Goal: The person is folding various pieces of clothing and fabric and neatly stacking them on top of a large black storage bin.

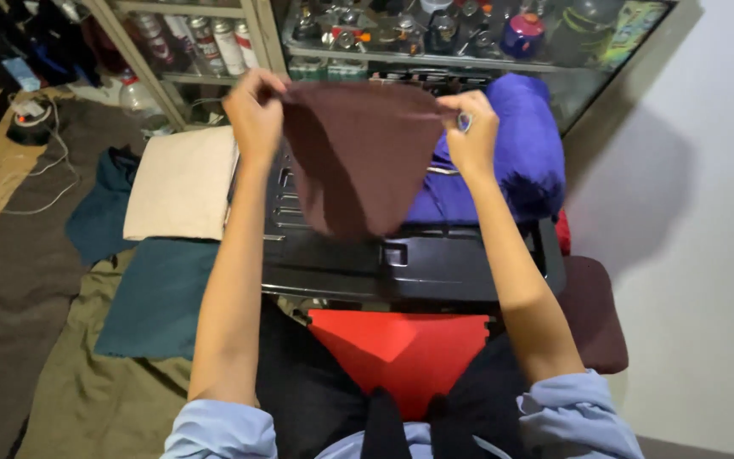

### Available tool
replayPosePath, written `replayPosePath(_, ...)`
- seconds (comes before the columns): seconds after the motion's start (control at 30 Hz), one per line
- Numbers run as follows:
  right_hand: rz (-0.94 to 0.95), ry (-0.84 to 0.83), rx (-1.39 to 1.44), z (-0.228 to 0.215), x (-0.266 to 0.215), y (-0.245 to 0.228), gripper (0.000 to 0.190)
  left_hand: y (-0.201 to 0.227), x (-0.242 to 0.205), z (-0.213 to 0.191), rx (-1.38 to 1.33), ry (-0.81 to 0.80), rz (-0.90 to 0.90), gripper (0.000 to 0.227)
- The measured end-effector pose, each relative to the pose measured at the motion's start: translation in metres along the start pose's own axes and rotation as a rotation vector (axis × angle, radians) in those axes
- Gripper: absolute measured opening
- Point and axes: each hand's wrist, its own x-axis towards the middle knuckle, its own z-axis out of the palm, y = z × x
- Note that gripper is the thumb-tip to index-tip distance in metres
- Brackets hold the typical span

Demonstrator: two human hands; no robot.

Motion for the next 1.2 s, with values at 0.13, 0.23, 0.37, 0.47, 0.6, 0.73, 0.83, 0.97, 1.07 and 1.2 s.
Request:
replayPosePath(0.13,-0.032,-0.053,0.140,0.003,-0.019,-0.024,0.017,0.045,-0.012,-0.048,0.005,-0.039,-0.012,0.028)
replayPosePath(0.23,-0.129,-0.181,0.121,0.024,-0.076,0.014,0.039,0.028,-0.073,-0.074,0.139,-0.208,0.101,0.032)
replayPosePath(0.37,-0.012,-0.411,0.058,0.047,-0.164,0.040,0.035,-0.042,-0.188,-0.087,0.366,-0.456,-0.054,0.031)
replayPosePath(0.47,0.082,-0.650,-0.114,0.049,-0.221,0.055,0.027,-0.085,-0.275,-0.087,0.532,-0.692,-0.144,0.032)
replayPosePath(0.6,0.206,-0.983,-0.393,0.038,-0.264,0.056,0.021,-0.069,-0.313,-0.087,0.605,-0.957,-0.283,0.023)
replayPosePath(0.73,0.283,-0.930,-0.363,0.047,-0.259,0.041,0.032,-0.088,-0.314,-0.063,0.608,-0.834,-0.322,0.020)
replayPosePath(0.83,0.017,-0.611,-0.223,0.092,-0.263,0.035,0.040,-0.111,-0.319,-0.016,0.744,-0.687,-0.101,0.036)
replayPosePath(0.97,-0.180,-0.615,-0.264,0.143,-0.260,-0.001,0.049,-0.110,-0.317,0.031,0.855,-0.568,-0.083,0.046)
replayPosePath(1.07,-0.040,-0.770,-0.385,0.149,-0.270,0.008,0.050,-0.106,-0.325,0.032,0.937,-0.603,-0.224,0.061)
replayPosePath(1.2,0.187,-0.900,-0.441,0.147,-0.273,0.024,0.060,-0.135,-0.343,0.037,0.991,-0.686,-0.317,0.079)
